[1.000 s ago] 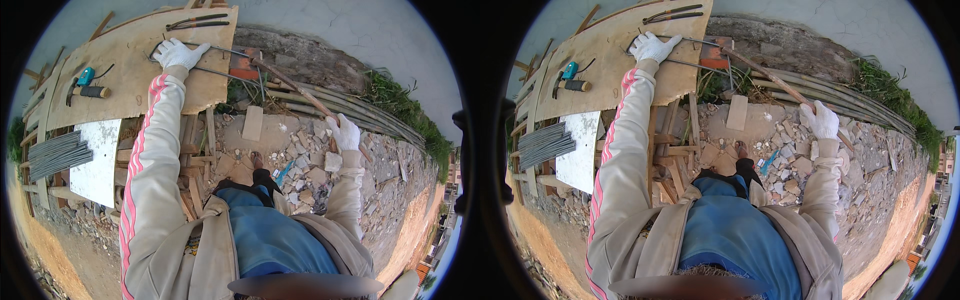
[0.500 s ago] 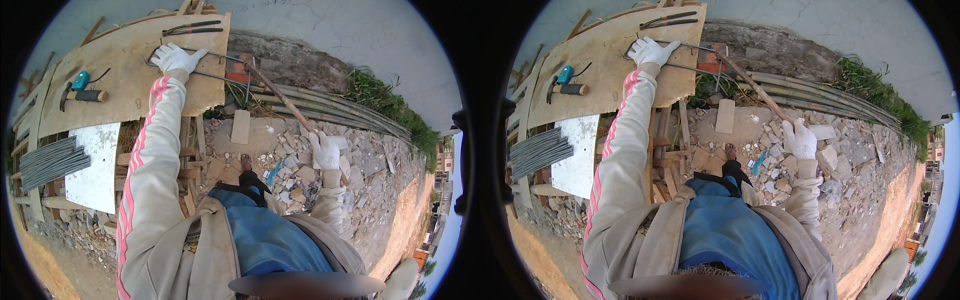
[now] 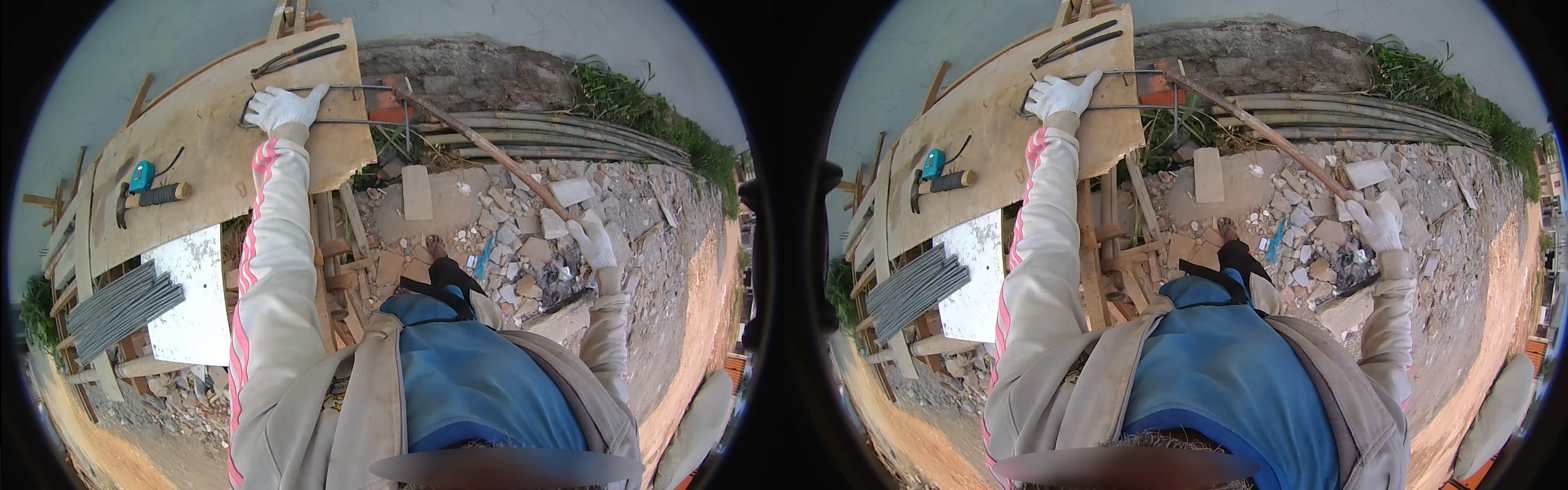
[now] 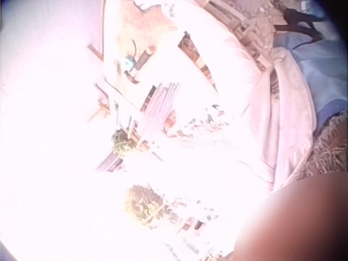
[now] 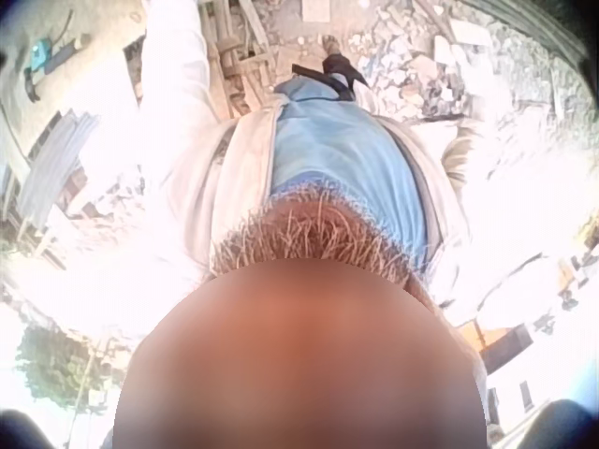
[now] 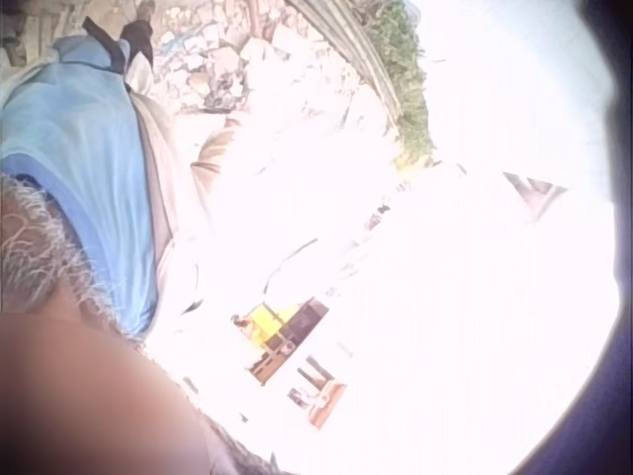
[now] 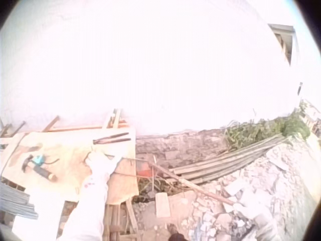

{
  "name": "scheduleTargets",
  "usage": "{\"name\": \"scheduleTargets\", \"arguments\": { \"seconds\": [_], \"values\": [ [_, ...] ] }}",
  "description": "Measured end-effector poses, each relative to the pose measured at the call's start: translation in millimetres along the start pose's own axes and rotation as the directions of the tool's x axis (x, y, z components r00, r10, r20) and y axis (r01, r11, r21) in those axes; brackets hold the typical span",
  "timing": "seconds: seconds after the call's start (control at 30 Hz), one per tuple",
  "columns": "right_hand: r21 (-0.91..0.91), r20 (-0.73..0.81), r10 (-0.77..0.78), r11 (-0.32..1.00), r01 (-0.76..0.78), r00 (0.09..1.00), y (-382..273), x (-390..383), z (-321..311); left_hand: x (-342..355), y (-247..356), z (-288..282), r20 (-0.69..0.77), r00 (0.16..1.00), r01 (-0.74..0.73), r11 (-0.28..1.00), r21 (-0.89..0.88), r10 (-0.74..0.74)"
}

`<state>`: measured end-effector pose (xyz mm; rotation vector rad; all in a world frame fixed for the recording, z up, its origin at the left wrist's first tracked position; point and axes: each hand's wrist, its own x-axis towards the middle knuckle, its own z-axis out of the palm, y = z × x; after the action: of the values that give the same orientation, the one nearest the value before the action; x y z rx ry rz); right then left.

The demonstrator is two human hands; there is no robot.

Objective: The person bends metal rods into U-shaped forms using a long metal bar as a lever against a wooden workbench. They repeatedly position each rod, apply force to bend it, and place the finished pieces aside.

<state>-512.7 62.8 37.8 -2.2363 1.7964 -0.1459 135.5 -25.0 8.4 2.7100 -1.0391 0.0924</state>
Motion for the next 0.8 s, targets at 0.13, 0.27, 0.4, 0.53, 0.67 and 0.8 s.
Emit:
{"name": "scheduleTargets", "arguments": {
  "seconds": [0.13, 0.27, 0.4, 0.53, 0.67, 0.8],
  "values": [
    [0.028, -0.082, 0.072, 0.997, -0.070, 0.994, -34.6, -38.9, 20.7, -1.4, -0.1, -0.2, 0.001, 1.000, -0.007, 1.000, -0.008, 0.007],
    [0.027, -0.087, 0.128, 0.992, -0.127, 0.988, -55.8, -55.2, 22.6, -4.1, 1.6, -5.4, 0.013, 1.000, 0.004, 1.000, -0.013, -0.004],
    [-0.015, -0.120, 0.166, 0.986, -0.168, 0.979, -75.7, -72.3, 24.8, -4.8, 2.8, -10.2, 0.049, 0.999, 0.004, 1.000, -0.026, -0.003],
    [0.033, -0.130, 0.233, 0.973, -0.230, 0.964, -98.7, -97.7, 41.0, -3.6, 2.4, -9.3, 0.029, 1.000, 0.004, 1.000, -0.023, -0.003],
    [0.020, -0.124, 0.199, 0.980, -0.198, 0.972, -89.7, -87.2, 32.5, -2.5, 2.4, -4.9, -0.011, 1.000, -0.014, 1.000, -0.022, 0.014],
    [0.081, -0.008, 0.149, 0.986, -0.148, 0.989, -74.1, -64.8, 19.7, -5.0, 0.1, -3.3, -0.040, 0.999, -0.013, 1.000, 0.019, 0.013]
  ]
}}
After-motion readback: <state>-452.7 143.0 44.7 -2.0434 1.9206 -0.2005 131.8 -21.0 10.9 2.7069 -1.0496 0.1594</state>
